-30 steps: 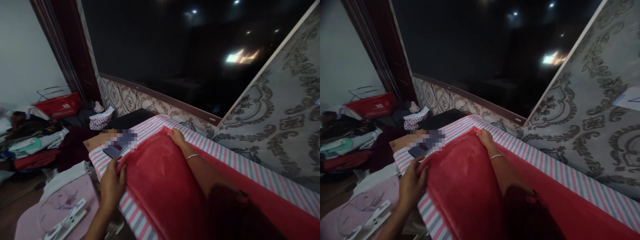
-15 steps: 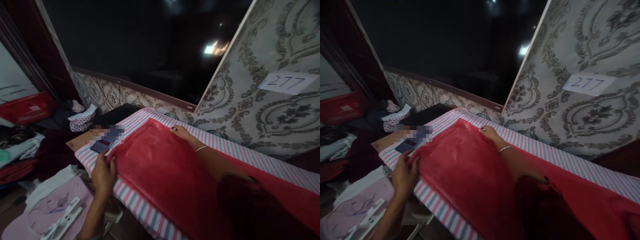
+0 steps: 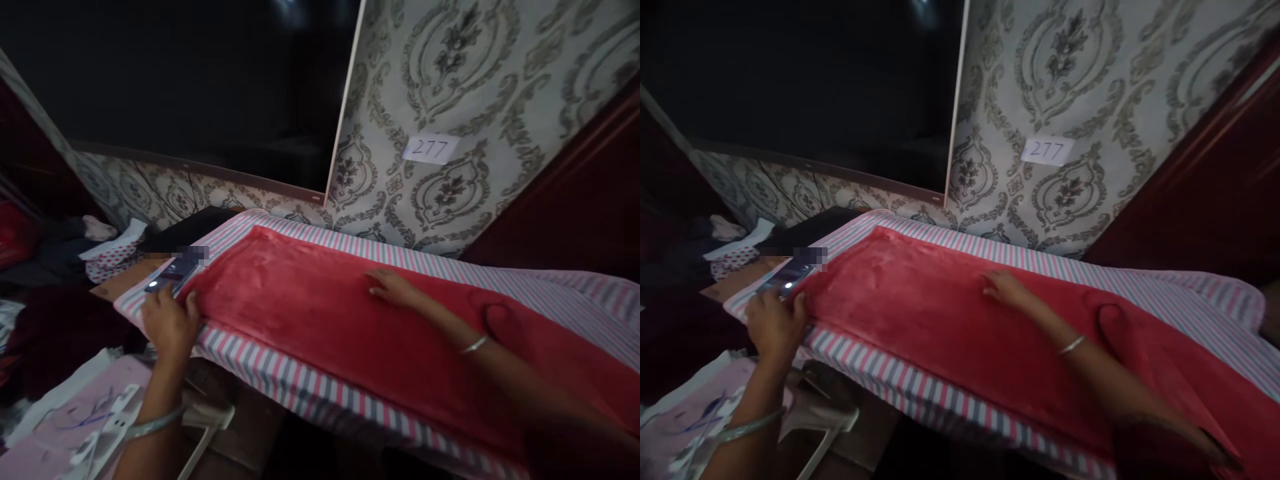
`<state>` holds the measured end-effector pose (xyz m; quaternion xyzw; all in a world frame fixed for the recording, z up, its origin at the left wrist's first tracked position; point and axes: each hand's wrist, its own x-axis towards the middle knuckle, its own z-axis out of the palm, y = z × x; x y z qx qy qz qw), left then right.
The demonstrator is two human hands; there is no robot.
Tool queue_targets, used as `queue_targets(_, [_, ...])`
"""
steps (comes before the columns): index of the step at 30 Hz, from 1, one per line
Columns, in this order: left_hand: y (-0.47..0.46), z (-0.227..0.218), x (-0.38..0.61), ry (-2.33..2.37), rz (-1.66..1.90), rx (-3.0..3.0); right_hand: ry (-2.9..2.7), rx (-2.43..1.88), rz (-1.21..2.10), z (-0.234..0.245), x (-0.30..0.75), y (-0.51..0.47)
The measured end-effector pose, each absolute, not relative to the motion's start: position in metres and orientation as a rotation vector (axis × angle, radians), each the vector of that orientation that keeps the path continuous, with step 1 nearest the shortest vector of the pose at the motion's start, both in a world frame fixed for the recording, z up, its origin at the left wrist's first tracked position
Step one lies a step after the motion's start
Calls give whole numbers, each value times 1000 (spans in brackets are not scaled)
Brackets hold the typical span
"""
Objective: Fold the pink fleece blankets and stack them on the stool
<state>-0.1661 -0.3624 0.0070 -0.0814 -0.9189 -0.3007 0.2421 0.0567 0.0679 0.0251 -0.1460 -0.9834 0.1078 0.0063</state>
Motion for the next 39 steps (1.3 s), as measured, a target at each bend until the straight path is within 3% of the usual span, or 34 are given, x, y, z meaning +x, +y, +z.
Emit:
queue_targets(5, [-304,30,-126,-2484,-707,-756,-3067,-129,481,13,107,-2])
queue_targets(13, [-167,37,-75,-2690,-380,-1498,-2989,-497,425,3,143,-42])
queue_targets(18, [-137,15,-73,-2633,-213,-1598,-2897,-761,351,-2,155,-38])
queue_targets(22, [-132,-1,-75,-2511,-141,-1557,-2849,-716,352,-8,160,-34])
queue_targets(39, [-119,5,-81,-2463,-178,-1522,-2767,-587,547,-8,234,-51])
